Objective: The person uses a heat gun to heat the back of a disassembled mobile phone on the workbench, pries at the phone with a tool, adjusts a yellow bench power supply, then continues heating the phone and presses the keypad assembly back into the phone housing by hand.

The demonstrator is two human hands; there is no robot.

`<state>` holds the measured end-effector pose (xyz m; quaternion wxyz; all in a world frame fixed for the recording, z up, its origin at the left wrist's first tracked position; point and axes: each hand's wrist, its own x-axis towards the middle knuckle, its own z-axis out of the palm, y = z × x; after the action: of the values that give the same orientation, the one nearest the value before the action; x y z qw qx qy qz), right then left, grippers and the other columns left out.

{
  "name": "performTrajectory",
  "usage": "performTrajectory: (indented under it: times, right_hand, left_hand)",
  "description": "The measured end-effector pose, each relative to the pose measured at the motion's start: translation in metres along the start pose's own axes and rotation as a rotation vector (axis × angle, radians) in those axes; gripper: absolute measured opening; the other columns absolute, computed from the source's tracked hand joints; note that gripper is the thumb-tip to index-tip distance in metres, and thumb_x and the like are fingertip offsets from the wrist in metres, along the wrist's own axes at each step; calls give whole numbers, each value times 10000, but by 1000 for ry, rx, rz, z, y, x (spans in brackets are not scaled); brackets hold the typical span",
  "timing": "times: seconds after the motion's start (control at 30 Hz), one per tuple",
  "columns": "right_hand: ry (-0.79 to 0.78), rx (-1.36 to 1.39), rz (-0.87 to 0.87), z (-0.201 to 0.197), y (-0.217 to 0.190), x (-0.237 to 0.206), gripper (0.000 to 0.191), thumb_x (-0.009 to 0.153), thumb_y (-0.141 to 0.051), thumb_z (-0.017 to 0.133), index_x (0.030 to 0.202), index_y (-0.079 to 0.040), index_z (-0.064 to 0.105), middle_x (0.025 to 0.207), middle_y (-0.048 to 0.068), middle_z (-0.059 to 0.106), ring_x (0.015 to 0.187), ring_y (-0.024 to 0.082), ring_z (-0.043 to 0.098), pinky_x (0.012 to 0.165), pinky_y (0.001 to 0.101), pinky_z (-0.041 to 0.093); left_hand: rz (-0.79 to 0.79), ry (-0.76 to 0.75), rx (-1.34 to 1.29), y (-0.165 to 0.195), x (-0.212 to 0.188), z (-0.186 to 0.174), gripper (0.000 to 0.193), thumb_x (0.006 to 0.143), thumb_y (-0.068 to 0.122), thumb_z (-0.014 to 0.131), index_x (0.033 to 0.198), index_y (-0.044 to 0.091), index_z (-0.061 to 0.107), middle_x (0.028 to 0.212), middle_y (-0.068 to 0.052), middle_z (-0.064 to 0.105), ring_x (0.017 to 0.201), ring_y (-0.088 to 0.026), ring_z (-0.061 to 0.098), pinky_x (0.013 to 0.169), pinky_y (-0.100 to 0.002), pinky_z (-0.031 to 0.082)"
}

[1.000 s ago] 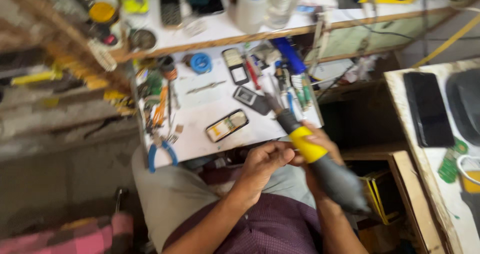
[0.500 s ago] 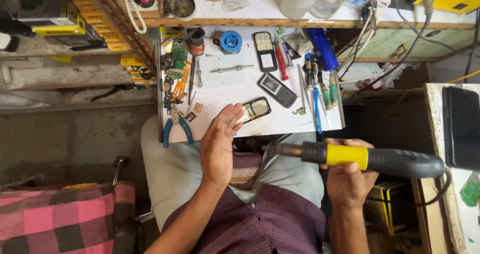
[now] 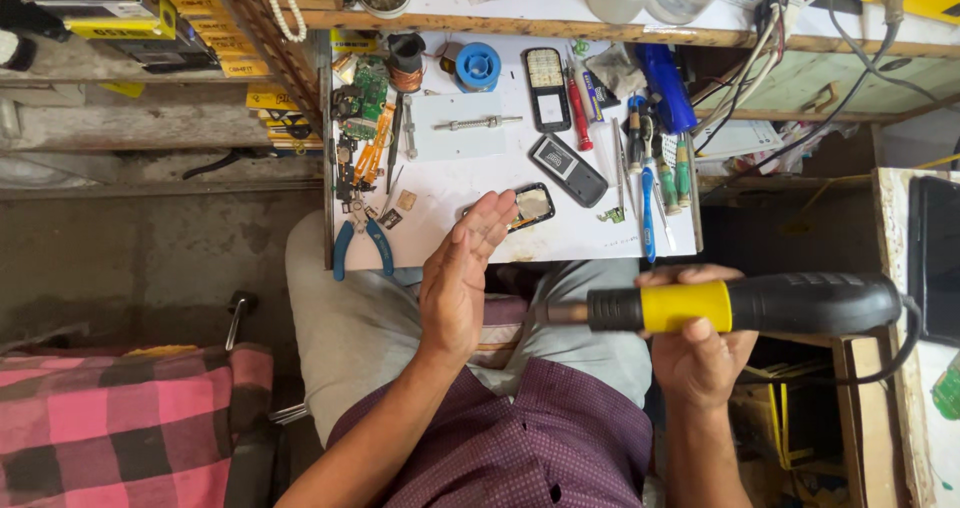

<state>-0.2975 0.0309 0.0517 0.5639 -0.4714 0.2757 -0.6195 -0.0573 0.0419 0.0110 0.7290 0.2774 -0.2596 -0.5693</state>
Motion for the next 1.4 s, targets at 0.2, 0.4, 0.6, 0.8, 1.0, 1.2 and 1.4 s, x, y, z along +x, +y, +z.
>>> performTrajectory:
  times: [0.2,0.4,0.6,0.8,1.0,1.2,1.4]
  right_hand:
    - [-18,-4,17,8,-2,8,458,977,-250,786,1244,37,549,1071,283,659,965,328,689,698,342,577]
    - [-10,12,69,10,1,9,438,930,-210,756,1256,1,554,1061,262,653,1050,346,677,821,396,589]
    - [-28,41,78,8,8,4,403,904,-156,758,1206,-33,521,1122,244,644,1160,327,639,1158,464,452]
    - [4,67,120,-4,12,-5,455,883,-178,770,1234,-67,503,1139,251,651,1206,335,630,1151,454,462]
    - [-69,65,49,-15,14,-7,376,956,-154,823,1150,-45,521,1113,175,604,1101,256,598,1070,382,469]
    - [-45,51,120,-13,5,-2,511,826,-85,818,1243,-89,522,1157,193,623,1177,304,619,1107,440,491]
    - [-180,72,114,-12,3,-2,435,810,-7,816,1177,-63,590,1207,164,582,1163,283,620,1134,467,508]
  left_hand:
    - [-3,3,-10,0,2,1,580,1140,350,376,1523,-82,426,1561,-274,488,1492,-369,457,1292,-470,289]
    - [14,1,-23,2,3,-1,583,1143,350,376,1522,-91,421,1560,-282,486,1497,-377,455,1303,-475,284]
    - [5,-6,-21,8,6,-1,622,1139,387,345,1529,-93,408,1571,-282,473,1504,-383,442,1313,-481,260]
    - [20,-5,-14,15,10,-3,664,1137,445,332,1540,-77,411,1586,-278,463,1511,-387,435,1315,-483,246]
    - [70,-28,27,21,13,-5,701,1139,492,351,1547,-75,410,1599,-277,458,1539,-373,420,1340,-481,229]
    - [70,-33,57,27,14,-5,742,1124,530,357,1563,-67,387,1618,-269,436,1555,-362,396,1343,-469,215]
    - [107,-70,71,36,21,-5,762,1125,557,354,1580,-53,377,1633,-267,422,1561,-376,393,1353,-484,219]
